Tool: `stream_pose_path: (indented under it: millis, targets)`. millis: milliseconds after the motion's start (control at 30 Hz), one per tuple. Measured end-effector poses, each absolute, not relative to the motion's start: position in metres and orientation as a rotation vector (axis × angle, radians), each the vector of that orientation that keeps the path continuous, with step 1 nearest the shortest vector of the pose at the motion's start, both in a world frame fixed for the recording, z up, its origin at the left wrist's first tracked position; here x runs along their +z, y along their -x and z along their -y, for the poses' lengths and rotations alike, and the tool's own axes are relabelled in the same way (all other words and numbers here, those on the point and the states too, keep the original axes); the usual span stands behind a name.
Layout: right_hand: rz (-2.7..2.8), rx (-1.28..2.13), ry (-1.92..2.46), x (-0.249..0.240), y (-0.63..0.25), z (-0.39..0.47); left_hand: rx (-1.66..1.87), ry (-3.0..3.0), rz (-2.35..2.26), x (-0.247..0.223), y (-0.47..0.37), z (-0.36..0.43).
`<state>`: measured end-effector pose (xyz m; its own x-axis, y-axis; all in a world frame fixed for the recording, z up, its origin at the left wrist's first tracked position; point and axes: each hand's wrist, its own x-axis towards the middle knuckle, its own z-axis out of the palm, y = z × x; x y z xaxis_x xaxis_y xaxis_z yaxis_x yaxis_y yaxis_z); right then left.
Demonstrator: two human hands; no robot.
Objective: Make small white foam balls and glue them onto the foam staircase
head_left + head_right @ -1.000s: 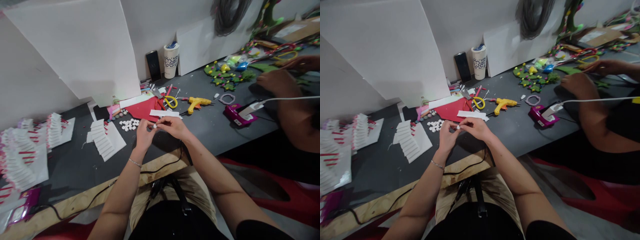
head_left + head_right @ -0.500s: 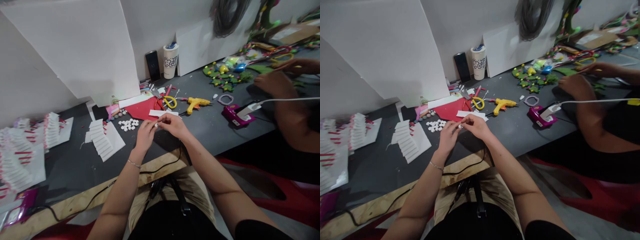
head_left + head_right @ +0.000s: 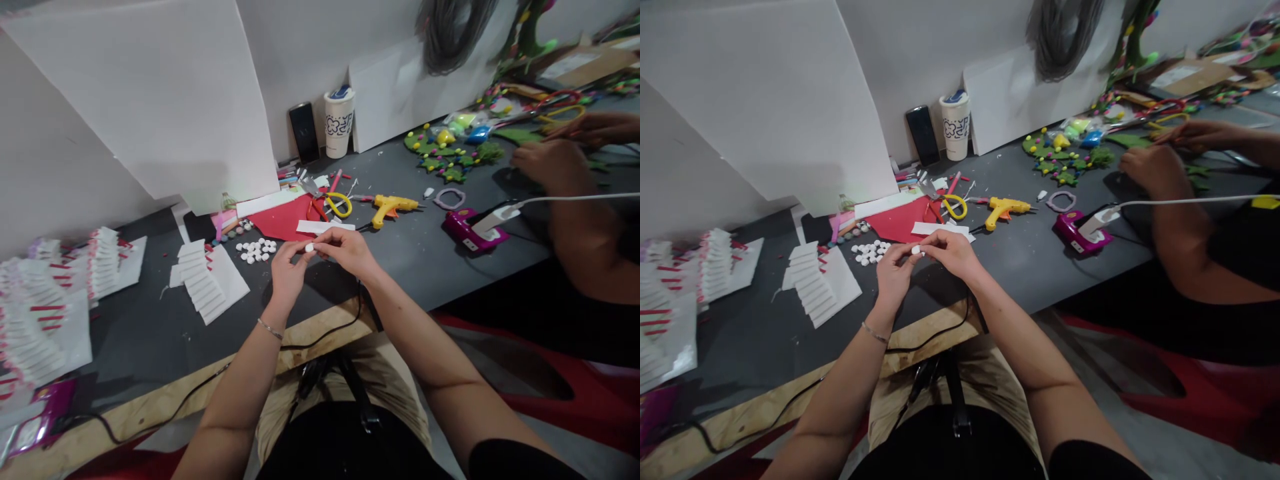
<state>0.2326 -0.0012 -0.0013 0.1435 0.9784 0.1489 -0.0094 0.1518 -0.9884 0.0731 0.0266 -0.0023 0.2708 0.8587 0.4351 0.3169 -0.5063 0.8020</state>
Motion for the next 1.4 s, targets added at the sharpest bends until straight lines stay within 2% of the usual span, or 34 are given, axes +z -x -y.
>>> stream_pose_path:
  millis: [700,1000,1400]
  targets:
    - [1.161,0.997,1.172,-0.004,-0.23,0.005,1.118,-2.019,-1.002,0.003,-0.071,-0.024]
    - [1.054,1.231,1.143,-0.012,-0.232,0.003,1.166,-1.852,-1.02,-0.004,-0.077,-0.017]
    - [1.045,1.181,1.127,-0.008,-0.229,0.004,1.239,-1.578,-1.028,-0.009,-0.079,-0.022]
